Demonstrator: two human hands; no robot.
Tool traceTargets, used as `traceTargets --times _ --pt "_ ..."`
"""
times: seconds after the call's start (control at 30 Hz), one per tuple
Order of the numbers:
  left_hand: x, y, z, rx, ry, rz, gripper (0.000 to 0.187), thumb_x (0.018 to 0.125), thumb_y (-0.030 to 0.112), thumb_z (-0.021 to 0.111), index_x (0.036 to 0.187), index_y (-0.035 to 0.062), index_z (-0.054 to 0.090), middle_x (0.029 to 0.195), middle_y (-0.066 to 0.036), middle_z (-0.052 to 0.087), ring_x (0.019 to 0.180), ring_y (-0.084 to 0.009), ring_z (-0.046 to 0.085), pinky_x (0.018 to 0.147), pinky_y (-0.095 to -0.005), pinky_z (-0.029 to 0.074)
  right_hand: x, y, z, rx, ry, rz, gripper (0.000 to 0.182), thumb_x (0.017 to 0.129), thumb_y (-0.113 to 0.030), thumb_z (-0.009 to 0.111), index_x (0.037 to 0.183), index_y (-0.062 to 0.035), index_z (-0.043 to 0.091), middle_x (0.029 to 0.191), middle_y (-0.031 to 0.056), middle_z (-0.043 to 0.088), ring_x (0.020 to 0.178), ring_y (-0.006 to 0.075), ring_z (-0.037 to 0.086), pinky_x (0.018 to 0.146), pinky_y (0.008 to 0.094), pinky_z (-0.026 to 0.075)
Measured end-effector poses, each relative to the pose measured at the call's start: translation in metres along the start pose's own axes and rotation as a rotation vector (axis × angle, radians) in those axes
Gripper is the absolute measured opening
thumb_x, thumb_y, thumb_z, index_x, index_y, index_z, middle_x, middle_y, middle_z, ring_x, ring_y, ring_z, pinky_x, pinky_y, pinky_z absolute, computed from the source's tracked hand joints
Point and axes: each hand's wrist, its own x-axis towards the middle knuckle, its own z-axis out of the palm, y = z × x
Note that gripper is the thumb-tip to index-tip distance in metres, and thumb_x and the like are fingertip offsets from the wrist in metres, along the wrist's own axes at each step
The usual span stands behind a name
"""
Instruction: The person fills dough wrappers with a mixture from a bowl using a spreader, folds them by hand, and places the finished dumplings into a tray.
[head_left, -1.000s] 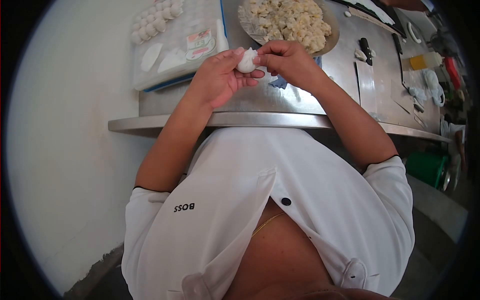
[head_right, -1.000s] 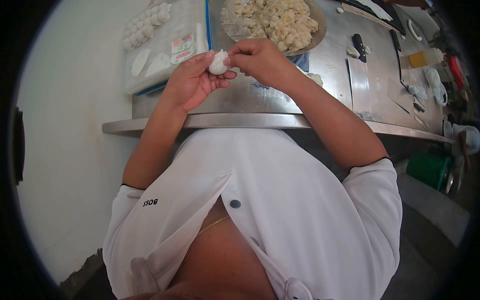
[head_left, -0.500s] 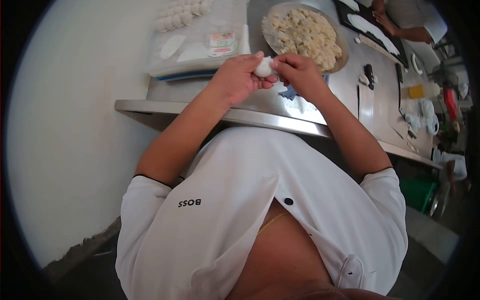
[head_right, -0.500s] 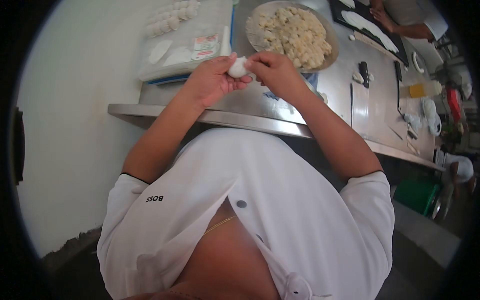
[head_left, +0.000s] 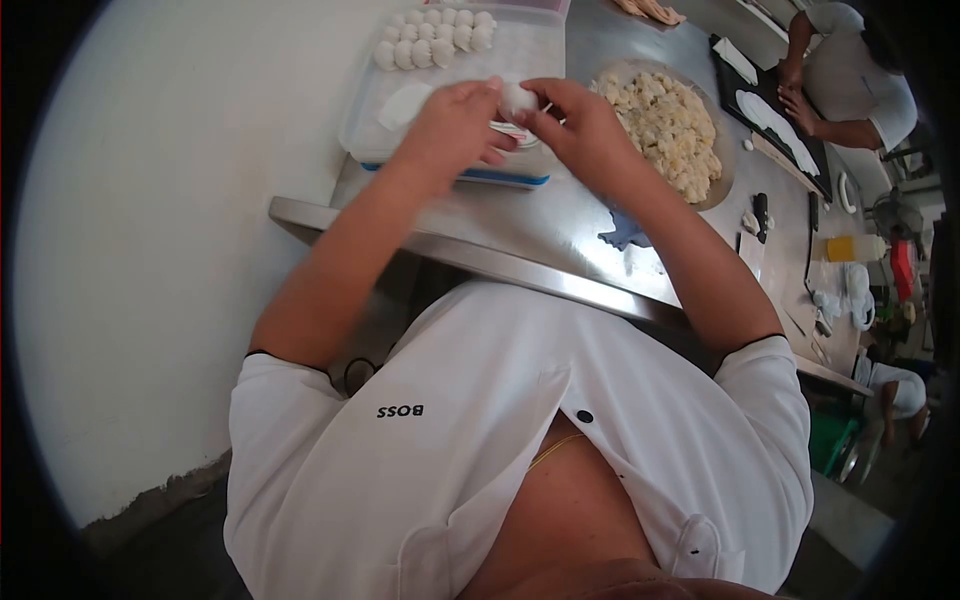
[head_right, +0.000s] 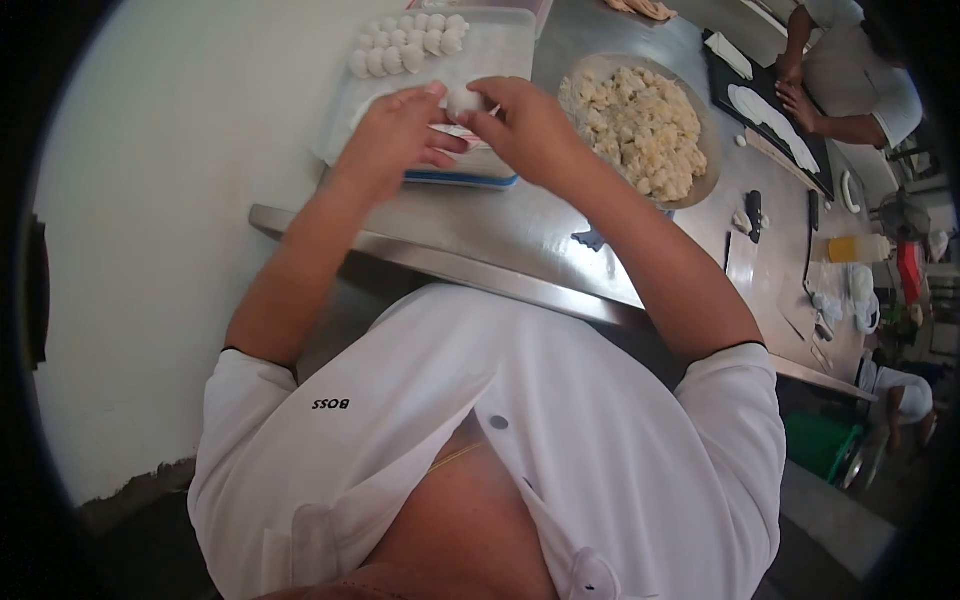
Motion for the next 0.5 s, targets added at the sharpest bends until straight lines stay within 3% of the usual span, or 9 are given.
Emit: traceTargets --times 0.07,0.1,0.17,0.2,0.27,0.4,0.5 --pt "0.034 0.007 -0.039 0.708 0.179 0.155 0.048 0.094 0.037 0.058 0.124 -0.0008 0.057 0.101 -0.014 0.066 0.087 -0.0258 0.067 0.076 -0.0373 0.054 0.032 0.021 0.012 0.069 -0.014 0.054 0.038 0.083 -0.024 0.068 0.11 0.003 0.065 0.093 0.019 0.068 0.083 0.0289 0.066 0.074 0.0363 0.052" --pt "0.049 0.008 -0.057 0.706 0.175 0.152 0.048 0.094 0.037 0.058 0.124 -0.0008 0.057 0.101 -0.014 0.066 0.087 -0.0258 0.067 0.076 -0.0373 0.054 0.047 0.033 0.017 0.003 -0.023 0.061 0.04 0.082 -0.026 0.069 0.109 0.0029 0.065 0.092 0.0193 0.068 0.082 0.0291 0.066 0.075 0.0367 0.052" --pt "0.081 0.01 -0.087 1.314 0.331 0.507 0.034 0.086 0.029 0.065 0.107 0.0012 0.067 0.097 -0.019 0.066 0.088 -0.0338 0.065 0.08 -0.0405 0.052 0.071 0.04 0.025 -0.066 -0.04 0.106 0.045 0.08 -0.032 0.069 0.108 0.0035 0.065 0.089 0.0198 0.068 0.081 0.0314 0.067 0.076 0.0384 0.051" --pt "0.097 0.011 -0.097 1.312 0.328 0.506 0.034 0.086 0.029 0.065 0.107 0.0012 0.067 0.097 -0.019 0.066 0.088 -0.0338 0.065 0.08 -0.0405 0.052 0.083 0.043 0.03 -0.068 -0.04 0.109 0.045 0.08 -0.032 0.069 0.108 0.0035 0.065 0.089 0.0198 0.068 0.081 0.0314 0.067 0.076 0.0384 0.051" --pt "0.121 0.009 -0.112 1.587 0.278 0.574 0.046 0.082 0.028 0.069 0.122 0.0069 0.061 0.111 -0.015 0.063 0.105 -0.0348 0.059 0.092 -0.0444 0.047 0.104 0.052 0.041 -0.132 -0.087 0.156 0.043 0.081 -0.031 0.068 0.106 0.0035 0.065 0.088 0.0199 0.068 0.084 0.0325 0.067 0.076 0.0399 0.051" --pt "0.144 -0.001 -0.112 1.655 0.298 0.535 0.046 0.079 0.029 0.073 0.119 0.0086 0.064 0.121 -0.012 0.058 0.117 -0.0323 0.051 0.097 -0.0455 0.042 0.134 0.071 0.06 -0.158 -0.071 0.24 0.039 0.081 -0.029 0.067 0.103 0.003 0.065 0.087 0.0202 0.068 0.086 0.0345 0.066 0.077 0.0419 0.051" --pt "0.156 -0.012 -0.114 1.708 0.298 0.581 0.043 0.078 0.032 0.074 0.115 0.0129 0.066 0.128 -0.012 0.053 0.121 -0.0325 0.047 0.097 -0.0495 0.041 0.145 0.084 0.07 -0.29 -0.031 0.167 0.041 0.08 -0.031 0.068 0.106 0.0019 0.065 0.089 0.0173 0.069 0.081 0.031 0.065 0.074 0.038 0.05"
